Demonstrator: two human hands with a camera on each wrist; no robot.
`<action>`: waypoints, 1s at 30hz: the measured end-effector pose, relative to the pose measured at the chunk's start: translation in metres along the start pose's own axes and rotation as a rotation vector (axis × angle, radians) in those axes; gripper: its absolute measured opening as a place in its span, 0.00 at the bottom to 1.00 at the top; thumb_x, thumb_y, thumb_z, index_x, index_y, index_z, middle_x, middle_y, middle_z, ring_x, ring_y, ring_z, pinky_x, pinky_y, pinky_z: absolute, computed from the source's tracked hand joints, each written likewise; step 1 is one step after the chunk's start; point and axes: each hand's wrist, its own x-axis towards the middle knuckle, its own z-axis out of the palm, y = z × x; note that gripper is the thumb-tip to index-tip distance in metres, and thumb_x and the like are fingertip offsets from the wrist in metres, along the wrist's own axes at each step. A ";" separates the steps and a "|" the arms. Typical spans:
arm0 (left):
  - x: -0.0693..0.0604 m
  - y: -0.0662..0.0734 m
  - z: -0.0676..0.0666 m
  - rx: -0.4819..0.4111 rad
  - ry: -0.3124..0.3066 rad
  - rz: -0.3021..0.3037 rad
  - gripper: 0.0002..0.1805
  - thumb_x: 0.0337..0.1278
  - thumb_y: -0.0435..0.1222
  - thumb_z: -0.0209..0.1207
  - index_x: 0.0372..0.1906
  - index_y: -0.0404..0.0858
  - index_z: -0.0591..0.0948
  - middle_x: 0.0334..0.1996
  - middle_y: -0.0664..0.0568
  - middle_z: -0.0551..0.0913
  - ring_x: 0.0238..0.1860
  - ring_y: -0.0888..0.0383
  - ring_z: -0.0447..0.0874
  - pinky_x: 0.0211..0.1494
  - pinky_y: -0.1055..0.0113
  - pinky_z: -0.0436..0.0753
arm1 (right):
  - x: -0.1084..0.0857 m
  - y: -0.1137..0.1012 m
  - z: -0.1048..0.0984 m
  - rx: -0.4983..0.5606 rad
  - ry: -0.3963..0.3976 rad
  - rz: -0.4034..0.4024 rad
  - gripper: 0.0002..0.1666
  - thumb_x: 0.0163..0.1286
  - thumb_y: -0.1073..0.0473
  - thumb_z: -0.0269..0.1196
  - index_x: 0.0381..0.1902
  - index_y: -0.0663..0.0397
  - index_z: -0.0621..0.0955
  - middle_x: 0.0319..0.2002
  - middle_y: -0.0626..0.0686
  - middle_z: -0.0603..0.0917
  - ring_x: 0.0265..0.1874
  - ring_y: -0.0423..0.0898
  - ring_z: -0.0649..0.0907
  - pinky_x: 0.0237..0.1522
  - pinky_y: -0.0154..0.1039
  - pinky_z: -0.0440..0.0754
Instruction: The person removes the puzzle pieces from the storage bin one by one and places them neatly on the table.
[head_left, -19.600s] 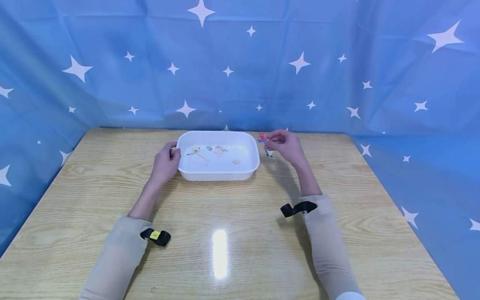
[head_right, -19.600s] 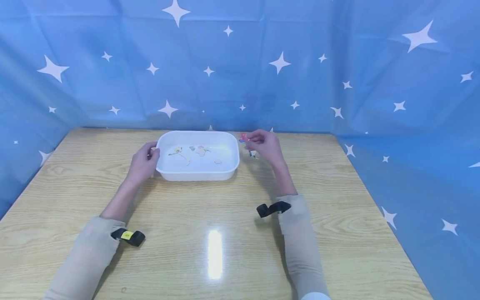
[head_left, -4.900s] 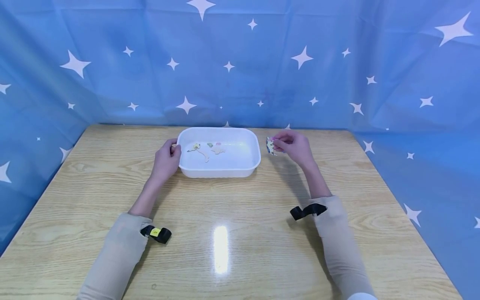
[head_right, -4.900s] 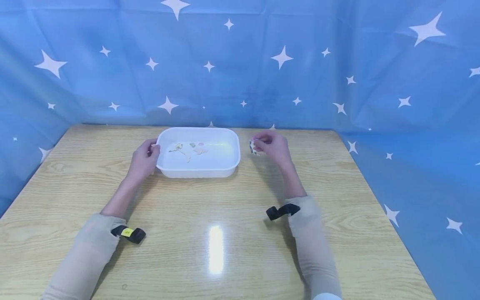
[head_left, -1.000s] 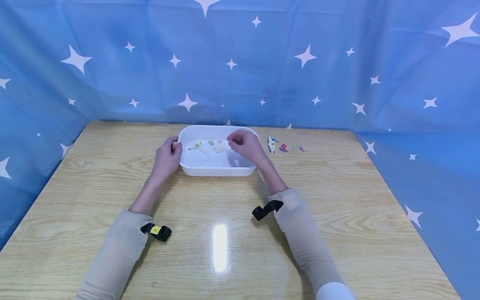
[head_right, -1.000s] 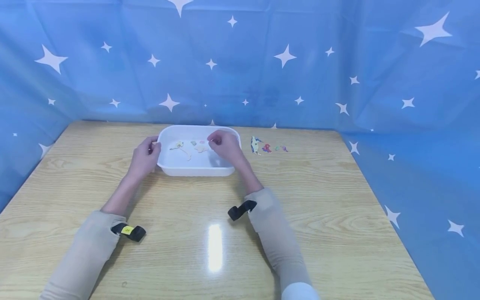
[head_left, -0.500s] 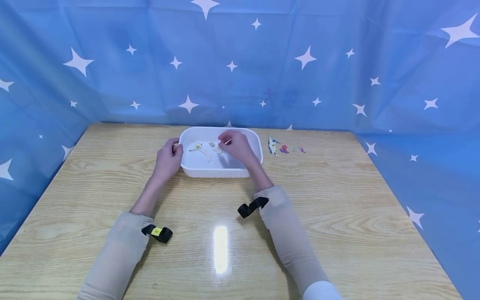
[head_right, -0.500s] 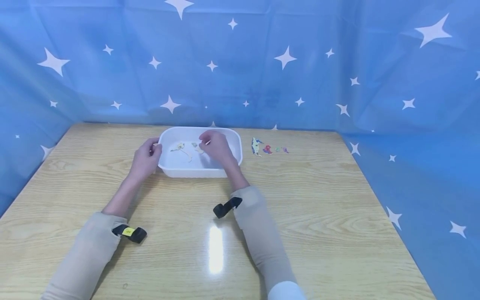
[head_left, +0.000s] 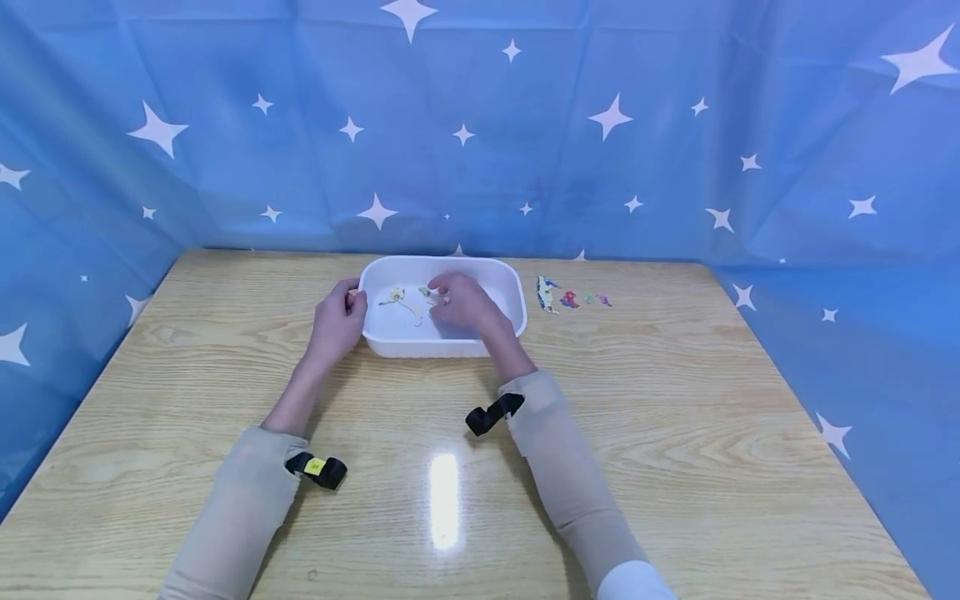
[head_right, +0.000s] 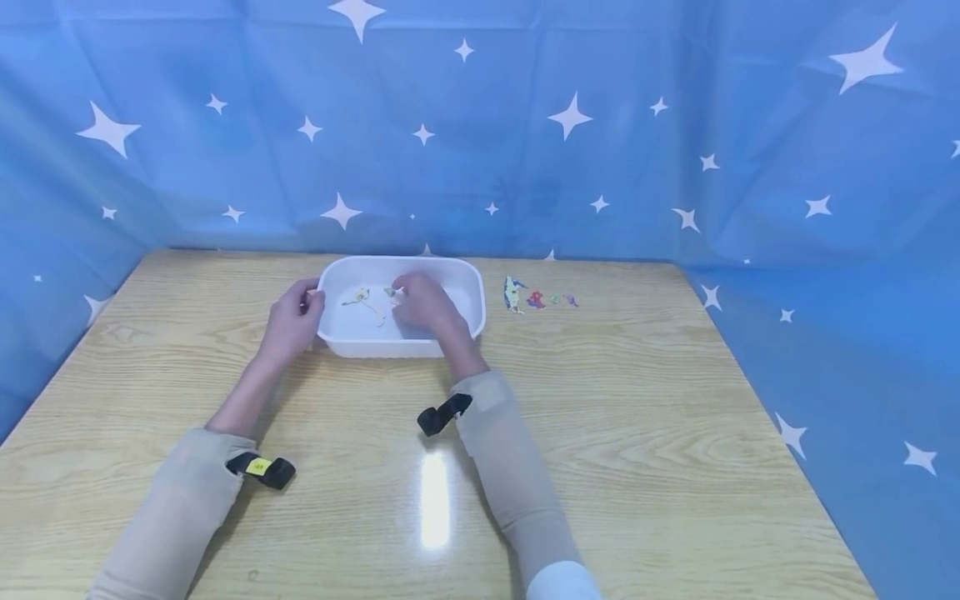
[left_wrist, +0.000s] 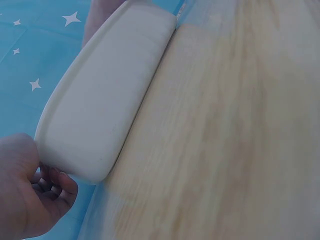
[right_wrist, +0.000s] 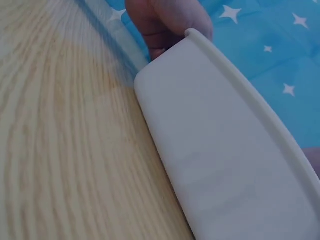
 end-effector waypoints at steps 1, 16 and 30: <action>0.000 0.000 0.000 0.001 0.001 0.002 0.22 0.77 0.35 0.46 0.66 0.25 0.72 0.30 0.46 0.72 0.27 0.56 0.69 0.27 0.70 0.70 | 0.000 0.001 0.000 -0.031 -0.005 -0.017 0.25 0.68 0.66 0.67 0.62 0.62 0.80 0.55 0.61 0.82 0.53 0.53 0.80 0.58 0.42 0.76; -0.002 0.001 0.000 -0.015 -0.018 -0.004 0.23 0.78 0.36 0.45 0.67 0.25 0.71 0.31 0.45 0.72 0.28 0.54 0.69 0.27 0.70 0.70 | -0.003 -0.002 0.005 -0.102 0.010 -0.009 0.17 0.73 0.66 0.58 0.57 0.65 0.82 0.50 0.59 0.84 0.47 0.50 0.82 0.54 0.41 0.78; -0.002 0.001 0.000 -0.009 -0.017 0.000 0.23 0.78 0.36 0.44 0.66 0.25 0.71 0.31 0.45 0.72 0.28 0.54 0.69 0.27 0.70 0.70 | -0.008 -0.002 0.002 0.111 0.212 -0.010 0.09 0.74 0.68 0.59 0.47 0.62 0.85 0.36 0.55 0.87 0.34 0.45 0.83 0.39 0.36 0.80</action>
